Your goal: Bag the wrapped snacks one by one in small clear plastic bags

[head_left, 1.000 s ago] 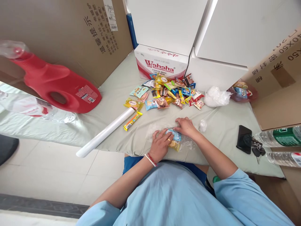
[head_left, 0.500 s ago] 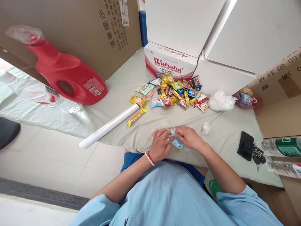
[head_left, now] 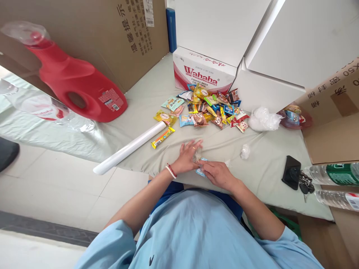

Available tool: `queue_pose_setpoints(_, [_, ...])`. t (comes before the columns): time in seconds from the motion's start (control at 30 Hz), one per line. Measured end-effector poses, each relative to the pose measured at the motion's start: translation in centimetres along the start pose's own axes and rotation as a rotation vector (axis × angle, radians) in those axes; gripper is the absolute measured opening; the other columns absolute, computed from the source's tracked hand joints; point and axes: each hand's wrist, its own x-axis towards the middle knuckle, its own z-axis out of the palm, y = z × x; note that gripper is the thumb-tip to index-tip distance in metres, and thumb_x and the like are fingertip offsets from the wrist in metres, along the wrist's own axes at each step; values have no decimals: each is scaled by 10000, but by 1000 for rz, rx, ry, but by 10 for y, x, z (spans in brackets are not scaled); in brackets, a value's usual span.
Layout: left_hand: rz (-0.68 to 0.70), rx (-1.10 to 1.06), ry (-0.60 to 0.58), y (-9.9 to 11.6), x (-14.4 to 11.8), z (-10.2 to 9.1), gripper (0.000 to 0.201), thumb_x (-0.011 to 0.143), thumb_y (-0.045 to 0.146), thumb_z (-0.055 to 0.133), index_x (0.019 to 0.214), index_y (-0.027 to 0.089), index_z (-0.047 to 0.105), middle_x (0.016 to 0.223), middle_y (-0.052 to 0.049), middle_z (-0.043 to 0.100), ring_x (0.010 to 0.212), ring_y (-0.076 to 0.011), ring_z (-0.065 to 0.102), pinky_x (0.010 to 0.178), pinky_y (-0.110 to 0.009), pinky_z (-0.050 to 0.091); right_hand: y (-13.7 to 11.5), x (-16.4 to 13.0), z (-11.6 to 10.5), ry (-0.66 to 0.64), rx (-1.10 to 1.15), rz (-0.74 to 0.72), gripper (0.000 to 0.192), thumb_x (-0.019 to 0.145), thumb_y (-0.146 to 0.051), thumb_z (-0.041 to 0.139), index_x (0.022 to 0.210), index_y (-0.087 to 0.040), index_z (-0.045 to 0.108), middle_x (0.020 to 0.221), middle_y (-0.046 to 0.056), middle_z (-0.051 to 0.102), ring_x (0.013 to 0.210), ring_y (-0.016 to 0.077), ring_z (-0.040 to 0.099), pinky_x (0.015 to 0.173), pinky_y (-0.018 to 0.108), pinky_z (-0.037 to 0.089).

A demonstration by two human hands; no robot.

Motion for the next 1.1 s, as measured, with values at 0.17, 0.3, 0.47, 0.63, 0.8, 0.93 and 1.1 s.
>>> queue_pose_setpoints(0.17, [203,-137,-152,-12,8,-34,559,806,302,680,1360,245,632,1004,-47,686,1053,-243,621,1023,-418,466,2,-2,7,-12,-117,14,299,1002,-112,474,1195,-264,645,1376,52,686,1196,208,683,928,322,550])
queue_pose_setpoints(0.3, [263,-96,-4,-15,-4,-33,204,841,155,533,765,209,714,771,-23,626,878,-189,596,921,-370,460,4,-6,19,182,-180,7,396,1009,-125,452,1375,-240,548,1346,118,653,1089,220,678,869,345,558])
queue_pose_setpoints(0.47, [426,177,11,-17,-38,-26,292,763,41,502,792,244,711,785,-24,662,1031,-226,595,1004,-451,368,-1,-21,26,238,-263,95,396,1023,-148,424,1392,-192,562,995,92,617,829,216,566,703,322,491])
queue_pose_setpoints(0.63, [282,158,7,-17,-59,-18,176,878,206,528,737,214,633,818,-48,644,938,-233,588,932,-441,426,-13,-36,15,22,-236,-13,342,996,-167,535,1307,-216,668,1039,110,629,932,247,513,812,389,457])
queue_pose_setpoints(0.8, [-140,197,319,-10,-59,1,393,819,407,729,1135,184,659,1225,-135,587,1117,-293,569,947,-452,500,-10,-40,13,45,-69,22,313,1020,-260,560,1310,-224,672,1120,113,629,996,242,528,878,409,461])
queue_pose_setpoints(0.93, [-239,244,307,3,-67,-7,171,765,288,746,905,206,693,1188,-110,613,1136,-320,565,995,-507,481,-2,-32,16,92,-33,86,353,1041,-299,542,1371,-234,648,1062,98,627,938,223,526,858,388,453])
queue_pose_setpoints(1.1, [-249,-108,336,40,-69,-14,87,870,255,625,796,210,611,800,-1,612,693,-143,592,662,-279,519,-2,-14,17,70,-56,127,308,1016,-220,572,1282,-286,714,967,70,627,891,220,500,759,339,405])
